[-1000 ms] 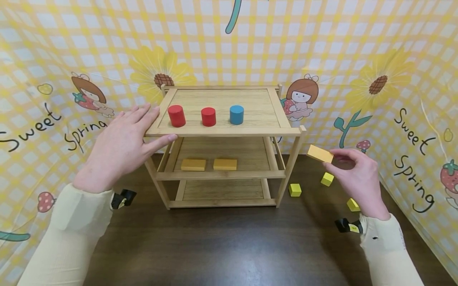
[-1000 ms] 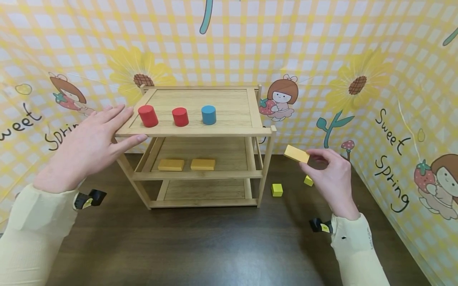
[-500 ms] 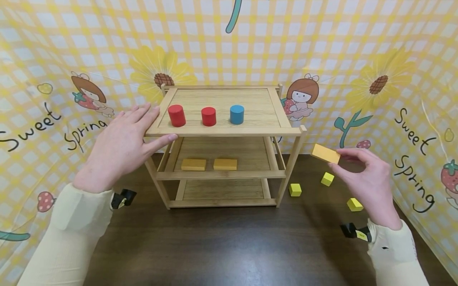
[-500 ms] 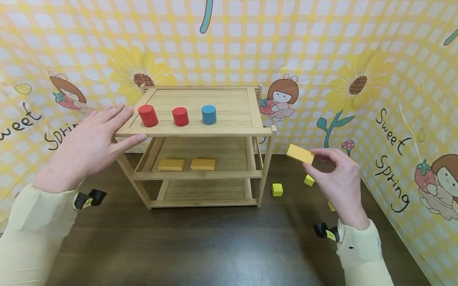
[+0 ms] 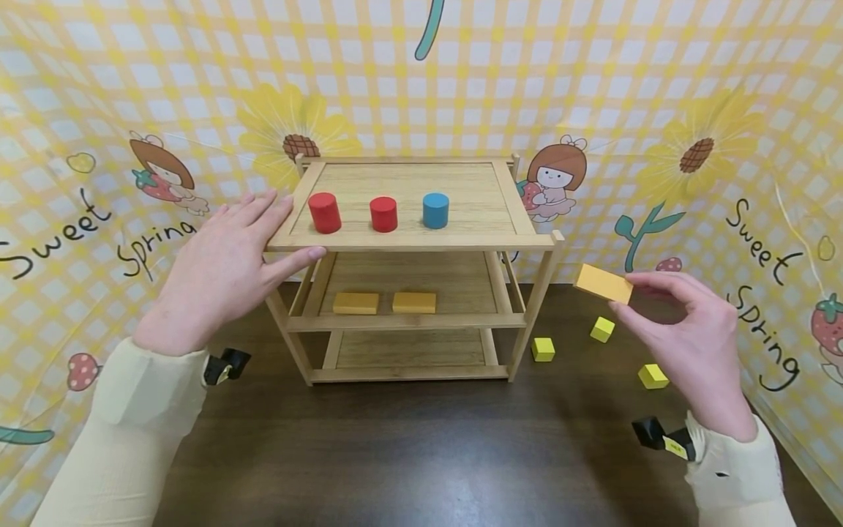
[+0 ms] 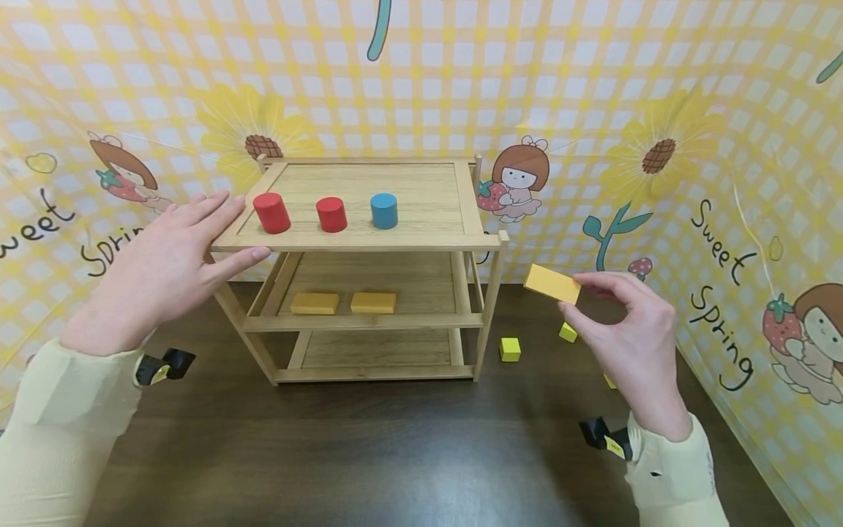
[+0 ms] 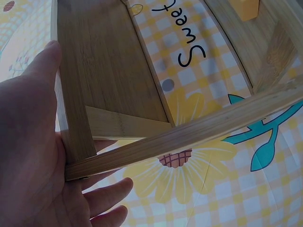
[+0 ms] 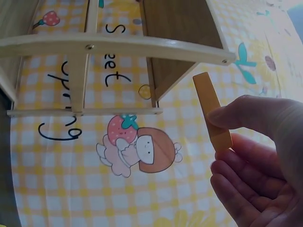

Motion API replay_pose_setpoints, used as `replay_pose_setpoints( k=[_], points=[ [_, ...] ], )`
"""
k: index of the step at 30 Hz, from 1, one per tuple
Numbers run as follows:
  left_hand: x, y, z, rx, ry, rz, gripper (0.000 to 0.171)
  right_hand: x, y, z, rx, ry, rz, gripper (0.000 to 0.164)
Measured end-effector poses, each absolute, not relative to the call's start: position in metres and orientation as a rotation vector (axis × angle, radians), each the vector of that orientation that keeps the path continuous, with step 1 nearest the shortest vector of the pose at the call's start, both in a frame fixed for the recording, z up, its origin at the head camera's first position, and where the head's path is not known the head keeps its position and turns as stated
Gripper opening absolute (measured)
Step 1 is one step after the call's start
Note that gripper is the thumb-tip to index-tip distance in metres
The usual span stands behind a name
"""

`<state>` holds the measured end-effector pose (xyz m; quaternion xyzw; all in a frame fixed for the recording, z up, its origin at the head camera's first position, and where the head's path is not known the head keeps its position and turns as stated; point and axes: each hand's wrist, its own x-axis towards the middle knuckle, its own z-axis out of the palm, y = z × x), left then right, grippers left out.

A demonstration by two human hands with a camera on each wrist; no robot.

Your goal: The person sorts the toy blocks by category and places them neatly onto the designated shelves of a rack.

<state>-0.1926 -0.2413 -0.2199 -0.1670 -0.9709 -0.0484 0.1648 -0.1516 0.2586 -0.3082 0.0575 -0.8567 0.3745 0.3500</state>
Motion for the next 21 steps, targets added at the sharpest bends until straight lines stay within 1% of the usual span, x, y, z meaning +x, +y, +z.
replay_pose_setpoints(
  k=[21],
  points=[
    [-0.193, -0.242, -0.22, -0.484, -2.768, -0.146, 0.089, -0.142, 0.237, -0.301, 0.355, -2.168, 0.936, 0.045]
  ],
)
